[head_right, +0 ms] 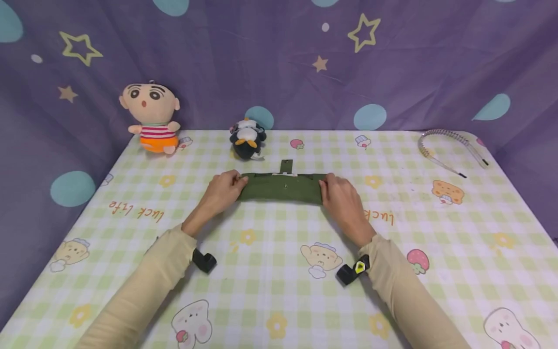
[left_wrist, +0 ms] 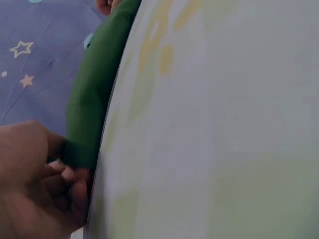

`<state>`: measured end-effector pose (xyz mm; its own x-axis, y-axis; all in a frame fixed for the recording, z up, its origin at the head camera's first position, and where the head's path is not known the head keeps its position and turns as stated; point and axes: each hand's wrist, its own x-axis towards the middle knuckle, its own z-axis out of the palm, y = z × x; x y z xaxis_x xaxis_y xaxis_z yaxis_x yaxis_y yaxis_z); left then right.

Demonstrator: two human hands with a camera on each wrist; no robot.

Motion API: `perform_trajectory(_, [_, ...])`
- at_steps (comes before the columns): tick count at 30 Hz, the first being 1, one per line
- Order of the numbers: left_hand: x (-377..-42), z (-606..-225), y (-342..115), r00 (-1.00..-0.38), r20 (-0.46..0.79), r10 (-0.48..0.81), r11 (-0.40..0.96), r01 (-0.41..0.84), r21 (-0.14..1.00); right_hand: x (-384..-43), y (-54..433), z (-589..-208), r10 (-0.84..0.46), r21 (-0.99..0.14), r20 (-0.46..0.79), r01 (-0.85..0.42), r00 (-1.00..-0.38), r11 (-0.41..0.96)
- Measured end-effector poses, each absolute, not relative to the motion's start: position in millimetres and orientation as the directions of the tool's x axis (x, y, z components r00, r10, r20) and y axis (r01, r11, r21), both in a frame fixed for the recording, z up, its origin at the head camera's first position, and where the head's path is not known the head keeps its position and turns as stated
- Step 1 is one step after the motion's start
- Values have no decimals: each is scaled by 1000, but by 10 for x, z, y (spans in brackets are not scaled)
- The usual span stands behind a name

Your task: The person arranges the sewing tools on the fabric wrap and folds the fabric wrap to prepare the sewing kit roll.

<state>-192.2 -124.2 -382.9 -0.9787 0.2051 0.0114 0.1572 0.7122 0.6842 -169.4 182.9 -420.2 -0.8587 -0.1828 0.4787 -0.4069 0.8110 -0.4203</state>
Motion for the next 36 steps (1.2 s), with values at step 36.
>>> perform_trajectory(36, [-1961,-3801,-1261,-969,-21,248,745,177,643,-1734,1847,-4147,-163,-516,356,-340,-920,786])
